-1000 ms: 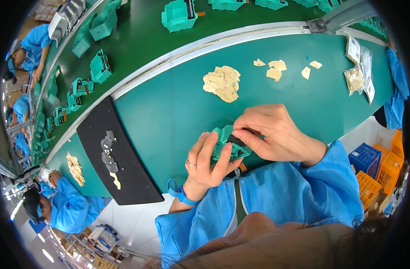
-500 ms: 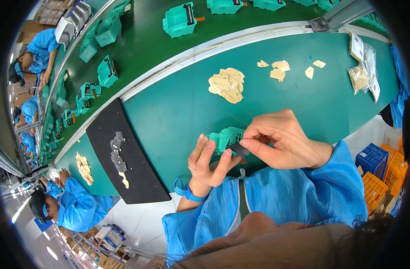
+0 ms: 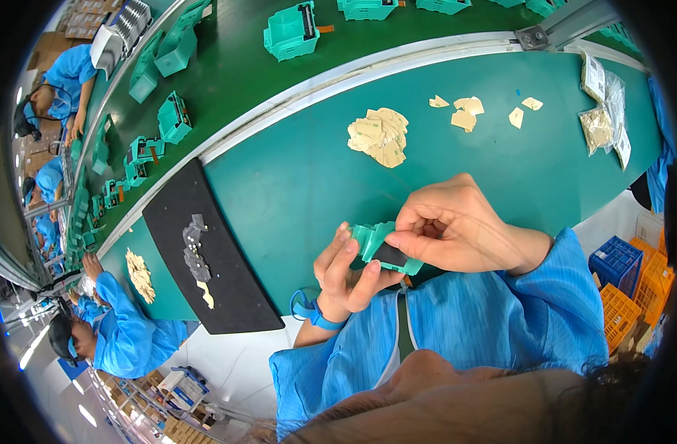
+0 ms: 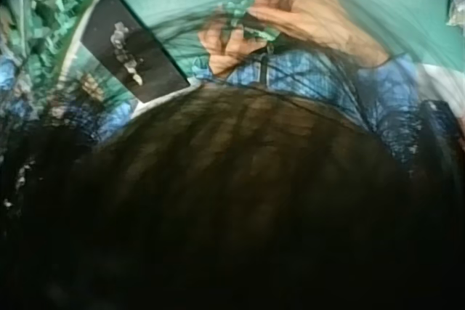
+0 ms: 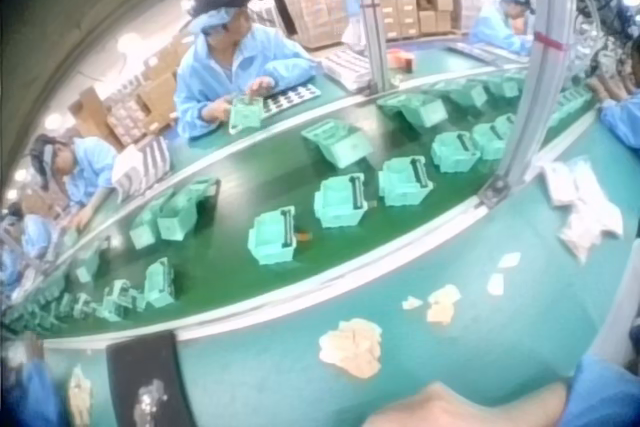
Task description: The person assembles small electronic components into plastic housings by hand, on a factory production line.
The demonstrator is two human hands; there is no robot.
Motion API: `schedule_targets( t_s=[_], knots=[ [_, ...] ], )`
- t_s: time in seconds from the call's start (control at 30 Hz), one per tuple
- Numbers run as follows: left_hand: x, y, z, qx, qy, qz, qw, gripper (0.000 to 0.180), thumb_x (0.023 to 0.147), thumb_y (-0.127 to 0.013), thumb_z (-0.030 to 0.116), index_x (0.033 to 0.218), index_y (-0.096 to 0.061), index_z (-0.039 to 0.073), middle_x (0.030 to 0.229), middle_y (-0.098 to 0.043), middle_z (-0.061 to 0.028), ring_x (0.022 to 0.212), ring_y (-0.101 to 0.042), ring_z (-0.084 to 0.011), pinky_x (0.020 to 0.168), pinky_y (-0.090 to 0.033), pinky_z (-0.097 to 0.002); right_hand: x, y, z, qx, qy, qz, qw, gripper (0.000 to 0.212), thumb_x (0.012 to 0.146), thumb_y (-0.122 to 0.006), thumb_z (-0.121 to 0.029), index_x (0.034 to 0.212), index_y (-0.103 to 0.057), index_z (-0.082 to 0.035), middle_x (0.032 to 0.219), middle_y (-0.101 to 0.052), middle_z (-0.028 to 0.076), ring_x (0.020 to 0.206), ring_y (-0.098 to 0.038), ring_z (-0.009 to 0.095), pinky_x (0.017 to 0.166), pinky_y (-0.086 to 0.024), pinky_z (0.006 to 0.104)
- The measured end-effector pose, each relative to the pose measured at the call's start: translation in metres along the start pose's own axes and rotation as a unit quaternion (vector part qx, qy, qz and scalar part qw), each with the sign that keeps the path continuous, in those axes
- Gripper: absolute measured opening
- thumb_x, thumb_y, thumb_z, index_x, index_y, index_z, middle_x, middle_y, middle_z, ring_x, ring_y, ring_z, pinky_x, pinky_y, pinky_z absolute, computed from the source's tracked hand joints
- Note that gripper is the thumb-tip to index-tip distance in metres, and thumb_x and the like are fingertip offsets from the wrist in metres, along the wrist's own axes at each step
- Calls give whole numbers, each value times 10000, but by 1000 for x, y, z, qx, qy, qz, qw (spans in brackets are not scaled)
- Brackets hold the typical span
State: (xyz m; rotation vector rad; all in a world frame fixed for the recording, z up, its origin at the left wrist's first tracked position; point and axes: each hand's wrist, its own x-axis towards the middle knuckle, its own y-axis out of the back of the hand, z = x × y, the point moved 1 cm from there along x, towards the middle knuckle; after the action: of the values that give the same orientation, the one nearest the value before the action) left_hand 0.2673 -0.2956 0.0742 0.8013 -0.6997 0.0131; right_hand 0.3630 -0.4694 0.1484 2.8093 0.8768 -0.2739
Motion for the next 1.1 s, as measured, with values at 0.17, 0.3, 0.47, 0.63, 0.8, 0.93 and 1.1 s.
schedule_targets(
  t_s=[0.17, 0.3, 0.47, 0.63, 0.8, 0.93, 1.1],
  knots=[
    [-1, -1, -1, -10, 3, 3, 1000, 701, 796, -697, 411, 1348, -336, 175, 1280, -355, -181, 1048, -470, -311, 840, -544, -465, 0, -2, 3, -21, 21, 6, 1000, 162, 777, -710, -62, 674, -589, -33, 572, -566, 19, 465, -520, 66, 403, -389, 212],
    [-1, 1, -1, -21, 3, -4, 1000, 696, 793, -699, 408, 1343, -340, 178, 1281, -353, -177, 1049, -469, -312, 847, -542, -470, 1, -1, -1, -18, 2, -2, 1000, 161, 777, -673, -77, 669, -575, -9, 537, -570, 70, 461, -572, 162, 435, -427, 270],
    [-1, 2, -1, -21, 6, -5, 1000, 690, 796, -695, 407, 1342, -341, 176, 1279, -353, -177, 1048, -469, -314, 845, -543, -472, 0, -2, 1, -18, 8, -3, 1000, 171, 778, -671, -79, 662, -564, -13, 535, -566, 71, 459, -570, 166, 432, -424, 277],
    [-1, 1, -1, -14, 1, -4, 1000, 704, 789, -699, 417, 1344, -337, 178, 1283, -349, -174, 1048, -469, -315, 838, -546, -473, 0, -2, 1, -24, 14, -3, 1000, 174, 776, -670, -81, 657, -559, -18, 534, -563, 71, 459, -570, 177, 431, -424, 282],
    [-3, 1, 0, -16, 1, -10, 1000, 711, 786, -702, 417, 1347, -333, 184, 1288, -345, -169, 1046, -470, -315, 840, -544, -474, -2, -2, 3, -31, 19, -4, 999, 173, 773, -670, -80, 654, -558, -23, 533, -559, 69, 454, -563, 186, 428, -420, 285],
    [-3, 2, 0, -18, 2, -11, 1000, 727, 776, -714, 413, 1350, -329, 187, 1292, -342, -164, 1050, -469, -311, 844, -541, -474, -3, -5, 5, -47, 38, 0, 998, 171, 766, -668, -92, 661, -546, -35, 537, -547, 63, 460, -559, 192, 422, -415, 287],
    [-3, -10, -4, -43, -12, 93, 995, 525, 740, -775, 305, 1181, -510, 200, 1165, -468, -164, 1030, -535, -328, 810, -573, -430, -6, -14, 7, -316, 196, 112, 921, 155, 717, -666, -139, 715, -522, -80, 578, -506, 45, 481, -544, 180, 401, -405, 309]
  ],
)
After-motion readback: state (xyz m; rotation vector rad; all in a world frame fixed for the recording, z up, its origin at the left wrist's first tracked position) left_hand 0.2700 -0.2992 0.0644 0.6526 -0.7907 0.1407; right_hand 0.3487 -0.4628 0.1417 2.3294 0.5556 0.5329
